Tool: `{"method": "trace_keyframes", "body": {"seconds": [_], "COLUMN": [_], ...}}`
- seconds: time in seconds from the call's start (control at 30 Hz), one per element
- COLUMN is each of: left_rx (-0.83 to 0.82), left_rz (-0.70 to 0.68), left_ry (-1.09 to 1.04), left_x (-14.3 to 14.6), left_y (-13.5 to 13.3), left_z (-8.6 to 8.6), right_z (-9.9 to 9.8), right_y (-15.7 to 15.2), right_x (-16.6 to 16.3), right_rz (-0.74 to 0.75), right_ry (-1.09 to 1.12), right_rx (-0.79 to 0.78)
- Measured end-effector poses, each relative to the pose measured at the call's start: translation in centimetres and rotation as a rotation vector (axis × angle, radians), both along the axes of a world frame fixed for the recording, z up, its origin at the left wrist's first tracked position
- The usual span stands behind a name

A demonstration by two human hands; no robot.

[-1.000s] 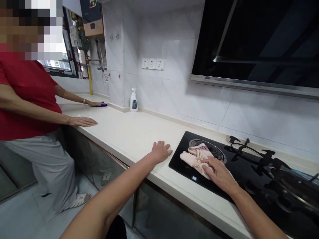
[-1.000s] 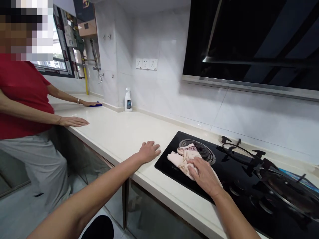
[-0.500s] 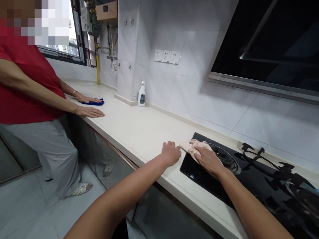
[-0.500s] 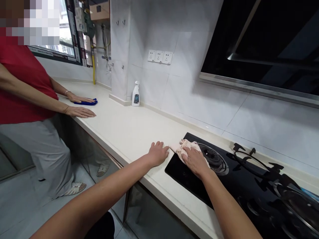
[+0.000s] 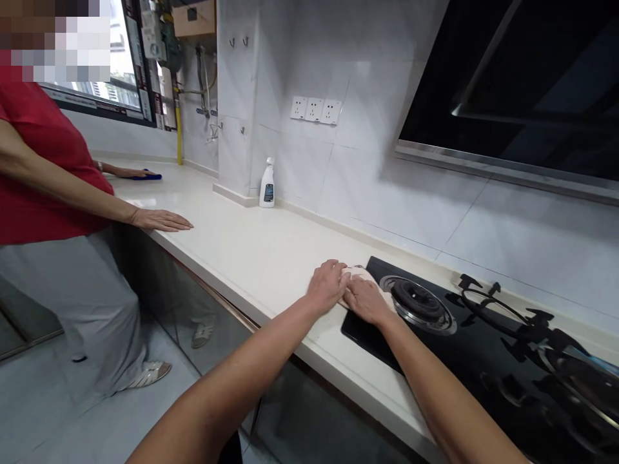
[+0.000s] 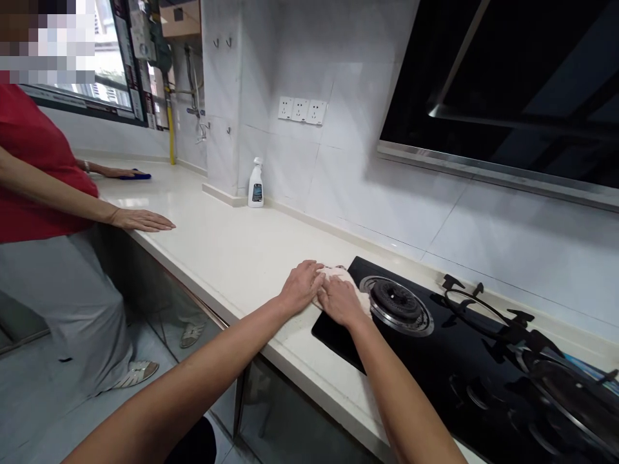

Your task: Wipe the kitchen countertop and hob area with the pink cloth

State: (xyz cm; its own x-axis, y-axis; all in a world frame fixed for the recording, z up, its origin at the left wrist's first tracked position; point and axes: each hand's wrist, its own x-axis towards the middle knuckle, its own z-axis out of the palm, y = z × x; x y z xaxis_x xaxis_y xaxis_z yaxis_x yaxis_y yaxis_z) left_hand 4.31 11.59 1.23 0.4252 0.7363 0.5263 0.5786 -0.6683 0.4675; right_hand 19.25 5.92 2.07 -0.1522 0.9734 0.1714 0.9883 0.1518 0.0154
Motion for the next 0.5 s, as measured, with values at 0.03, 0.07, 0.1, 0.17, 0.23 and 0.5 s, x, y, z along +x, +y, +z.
{"method": "trace_keyframes", "body": {"seconds": [0.03, 0.07, 0.1, 0.17, 0.23, 0.5], "left_rx": [-0.033, -0.063, -0.086, -0.114, -0.138, -0.22], "left_rz": [-0.03, -0.052, -0.066, -0.084, -0.11, -0.209], "left_ry": [-0.012, -0.013, -0.005, 0.027, 0.067, 0.278], "left_x": [0.0, -0.1, -0.2, -0.4, -0.6, -1.9], "left_y": [0.1, 0.3, 0.5, 0.7, 0.8, -0.4], "left_z": [0.1, 0.2, 0.2, 0.2, 0.3, 1.1], "right_z": [0.0, 0.1, 0.0, -0.1, -0.4, -1.0], "right_y": [-0.4, -0.9, -1.3, -2.0, -2.6, -4.7], "right_x": [-0.7, -1.4, -1.9, -2.7, -3.3, -4.2], "right_rz": [0.049, 0.091, 0.124, 0.16, 0.163, 0.125], "right_ry": [0.011, 0.022, 0.034, 0.058, 0.082, 0.244], "right_rx": [-0.003, -0.005, -0.005, -0.003, 0.005, 0.097]}}
